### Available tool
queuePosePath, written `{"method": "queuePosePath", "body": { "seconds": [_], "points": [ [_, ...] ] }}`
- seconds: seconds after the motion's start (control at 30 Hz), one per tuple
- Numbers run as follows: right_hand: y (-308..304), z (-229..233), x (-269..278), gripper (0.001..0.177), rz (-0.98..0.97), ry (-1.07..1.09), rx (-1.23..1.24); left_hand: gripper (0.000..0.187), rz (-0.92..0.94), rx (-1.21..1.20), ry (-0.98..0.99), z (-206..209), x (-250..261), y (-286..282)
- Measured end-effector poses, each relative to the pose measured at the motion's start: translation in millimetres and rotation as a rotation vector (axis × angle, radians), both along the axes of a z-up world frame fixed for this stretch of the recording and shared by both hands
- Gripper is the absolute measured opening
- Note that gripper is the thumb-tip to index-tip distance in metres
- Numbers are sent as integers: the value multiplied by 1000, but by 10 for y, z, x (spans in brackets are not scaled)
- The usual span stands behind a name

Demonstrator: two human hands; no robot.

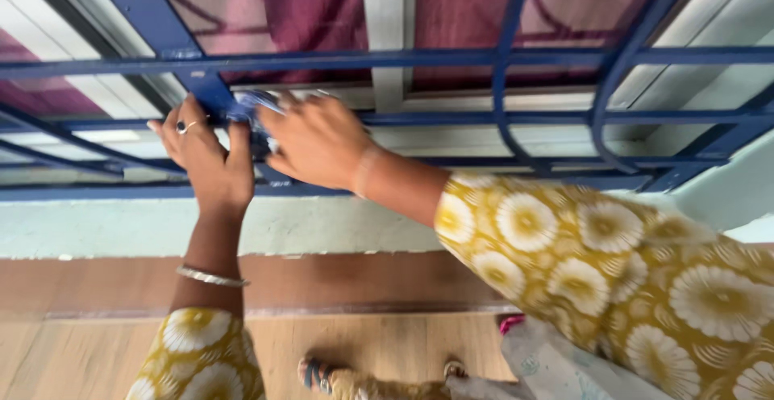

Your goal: The person wipes the blue metal window grill and the adjacent wall with a cloth. They systematically clean the horizontal and vertical bars of the grill and the wall surface next to the window.

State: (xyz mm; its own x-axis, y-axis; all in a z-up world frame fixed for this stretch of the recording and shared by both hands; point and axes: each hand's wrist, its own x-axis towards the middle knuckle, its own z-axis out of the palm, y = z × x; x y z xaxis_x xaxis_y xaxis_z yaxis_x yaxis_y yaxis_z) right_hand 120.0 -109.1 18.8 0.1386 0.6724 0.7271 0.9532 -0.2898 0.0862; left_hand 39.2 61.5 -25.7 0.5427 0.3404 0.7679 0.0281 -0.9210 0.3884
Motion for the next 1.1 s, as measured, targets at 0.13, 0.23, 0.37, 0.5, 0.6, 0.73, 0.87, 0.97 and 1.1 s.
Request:
{"method": "queuePosePath", "body": {
  "seconds": [0.13, 0.23, 0.37, 0.5, 0.6, 0.73, 0.87, 0.97, 1.1],
  "points": [
    [356, 21, 51, 32, -50, 188, -207, 53, -35, -43, 3, -104, 9, 79],
    [195, -103, 83, 33, -13, 13, -118, 52, -56, -48, 23, -65, -67, 49],
    [-383, -190, 52, 22, -234, -92, -11, 49, -49, -62, 22, 17, -73, -45],
    [-903, -113, -29, 26, -439, -81, -37, 49, -37, -22, 14, 80, -86, -90],
    [-701, -146, -27, 16, -475, 40, -95, 44, -18, -23, 23, 94, -102, -131],
    [153, -221, -81, 24, -342, -12, -75, 41, -22, -28, 9, 135, -99, -168],
    [429, -259, -196, 26, -349, -61, -15, 42, -19, -45, 15, 147, -104, -175],
    [-33, -298, -48, 25, -222, -160, -18, 47, 21, -21, 2, 110, -71, -189],
    [-821, -347, 38, 10, -555, -308, -139, 59, 94, 56, 56, 60, -72, -199]
  ]
}}
